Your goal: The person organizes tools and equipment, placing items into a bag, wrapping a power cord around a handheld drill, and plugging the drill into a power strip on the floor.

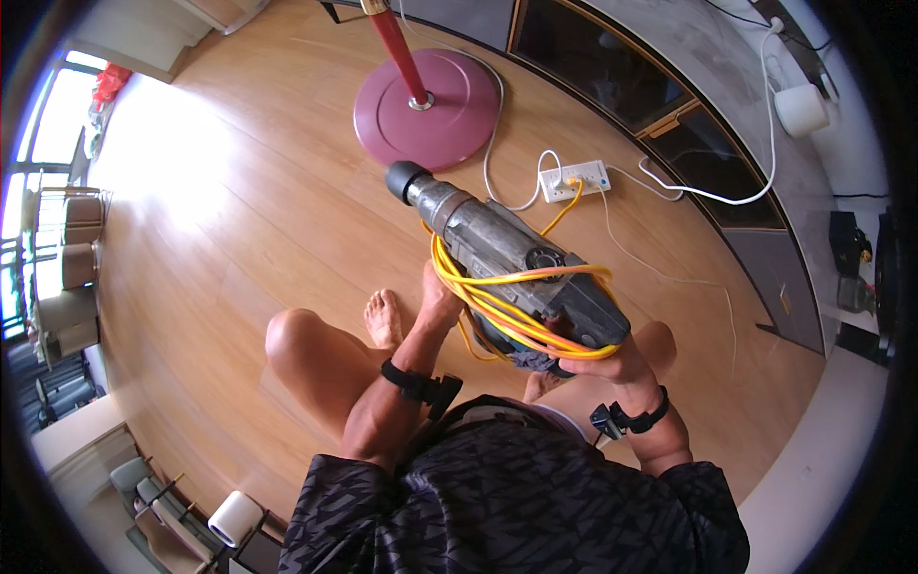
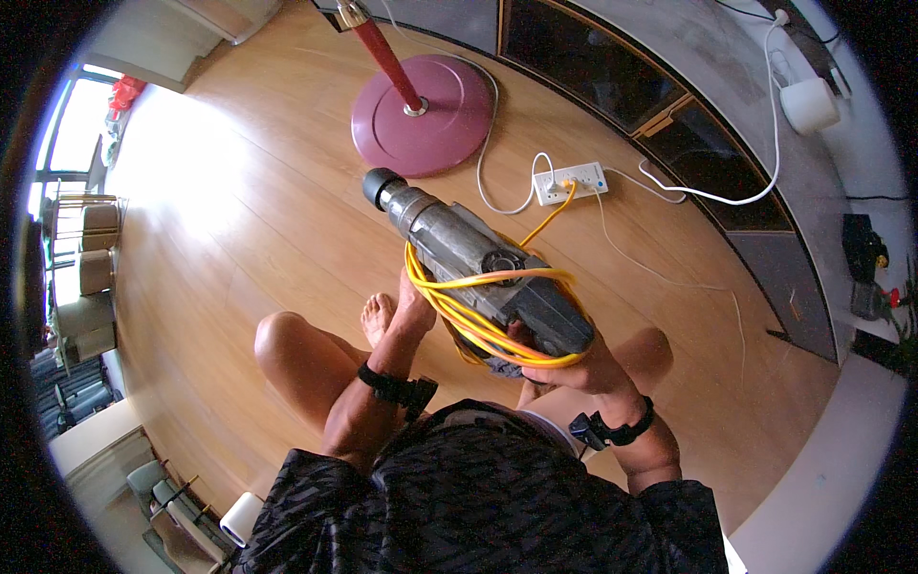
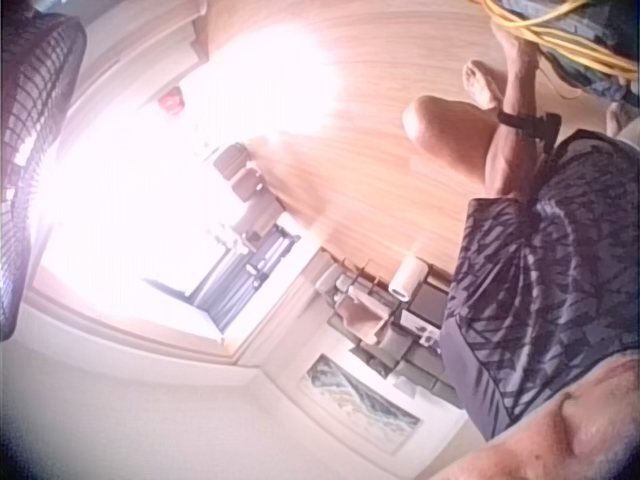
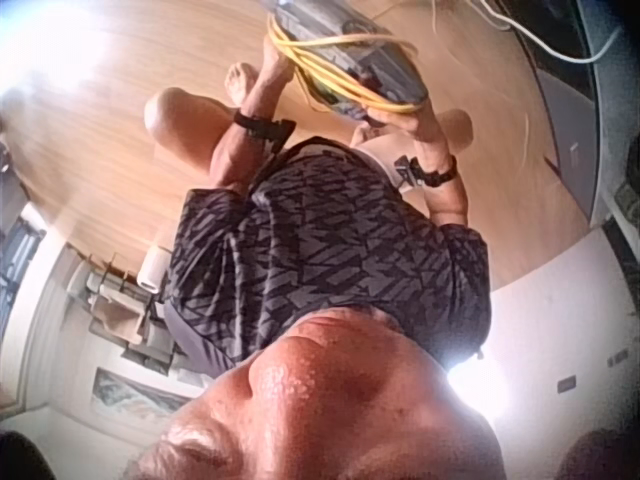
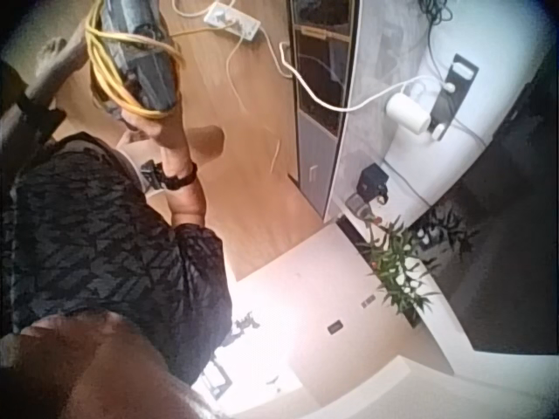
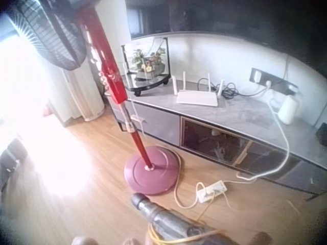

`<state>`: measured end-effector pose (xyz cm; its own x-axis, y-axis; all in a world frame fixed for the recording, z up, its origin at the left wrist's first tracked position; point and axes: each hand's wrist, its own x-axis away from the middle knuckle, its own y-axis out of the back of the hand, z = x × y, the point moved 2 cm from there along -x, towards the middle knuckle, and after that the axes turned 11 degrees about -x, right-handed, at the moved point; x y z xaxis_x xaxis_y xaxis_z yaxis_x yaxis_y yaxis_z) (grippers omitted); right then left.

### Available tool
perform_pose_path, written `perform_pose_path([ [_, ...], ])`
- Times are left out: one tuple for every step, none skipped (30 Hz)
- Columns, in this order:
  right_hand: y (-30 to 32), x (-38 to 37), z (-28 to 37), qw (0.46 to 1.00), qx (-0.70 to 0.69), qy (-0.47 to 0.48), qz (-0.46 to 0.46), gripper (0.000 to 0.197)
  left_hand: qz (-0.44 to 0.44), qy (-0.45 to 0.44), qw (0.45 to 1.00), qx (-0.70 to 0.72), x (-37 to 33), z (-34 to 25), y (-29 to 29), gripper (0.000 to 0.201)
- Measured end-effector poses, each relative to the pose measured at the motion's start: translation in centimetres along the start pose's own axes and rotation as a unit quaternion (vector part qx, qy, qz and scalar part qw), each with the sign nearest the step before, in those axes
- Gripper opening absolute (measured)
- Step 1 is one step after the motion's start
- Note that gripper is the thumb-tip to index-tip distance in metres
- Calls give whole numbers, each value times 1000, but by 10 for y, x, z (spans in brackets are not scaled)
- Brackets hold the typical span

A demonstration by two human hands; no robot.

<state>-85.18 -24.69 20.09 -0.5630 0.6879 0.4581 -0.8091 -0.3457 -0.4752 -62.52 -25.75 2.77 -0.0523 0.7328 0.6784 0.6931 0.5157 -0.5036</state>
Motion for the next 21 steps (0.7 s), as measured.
perform_pose_path([
  [0, 0, -1, 1000, -23, 12, -4, 63, 17, -39, 996, -73, -2, 2, 2, 28],
  [-2, 1, -1, 999, -47, 23, -6, 65, 30, -64, 990, -118, -6, 5, 8, 27],
  [-2, 1, -1, 999, -47, 24, -3, 65, 39, -92, 982, -162, -10, 8, 14, 27],
  [0, 1, -3, 999, -43, 13, -9, 66, 47, -118, 971, -204, -12, 9, 16, 29],
  [0, 2, -4, 999, -40, 2, -14, 68, 46, -120, 970, -206, -14, 11, 18, 29],
  [0, 2, -4, 999, -40, 2, -14, 68, 45, -121, 970, -207, -15, 14, 20, 28],
  [0, 2, -3, 999, -44, -4, -17, 68, 45, -122, 969, -209, -14, 13, 19, 28],
  [0, 3, -4, 999, -48, -10, -20, 68, 46, -115, 974, -192, -14, 13, 18, 28],
  [0, 3, -4, 999, -48, -10, -21, 68, 46, -111, 975, -184, -13, 12, 17, 28],
  [1, 3, -5, 999, -45, -9, -22, 68, 47, -108, 977, -176, -11, 10, 14, 28],
  [2, 3, -6, 999, -42, -8, -23, 68, 52, -97, 982, -151, -9, 9, 11, 27],
  [2, 4, -6, 999, -43, -8, -24, 68, 56, -87, 987, -127, -6, 7, 9, 27],
  [1, 4, -6, 999, -48, -8, -25, 68, 56, -86, 987, -127, -5, 5, 7, 27],
  [1, 4, -5, 998, -53, -8, -26, 68, 48, -68, 991, -104, -4, 4, 6, 27],
  [1, 4, -5, 998, -54, -7, -27, 68, 39, -50, 995, -81, -3, 3, 4, 28],
  [1, 4, -5, 999, -44, -9, -27, 68, 39, -50, 995, -81, -3, 3, 6, 28],
  [1, 4, -5, 999, -35, -11, -26, 68, 42, -62, 990, -117, -2, 2, 7, 28],
  [0, 4, -5, 999, -35, -11, -26, 68, 43, -68, 988, -135, -2, 2, 8, 28],
  [1, 5, -6, 999, -42, -14, -25, 67, 45, -74, 984, -154, -2, 2, 7, 28],
  [1, 5, -7, 998, -48, -16, -24, 67, 49, -67, 988, -129, -2, 2, 7, 28],
  [0, 5, -7, 998, -48, -15, -25, 67, 53, -61, 991, -105, -1, 2, 6, 27],
])
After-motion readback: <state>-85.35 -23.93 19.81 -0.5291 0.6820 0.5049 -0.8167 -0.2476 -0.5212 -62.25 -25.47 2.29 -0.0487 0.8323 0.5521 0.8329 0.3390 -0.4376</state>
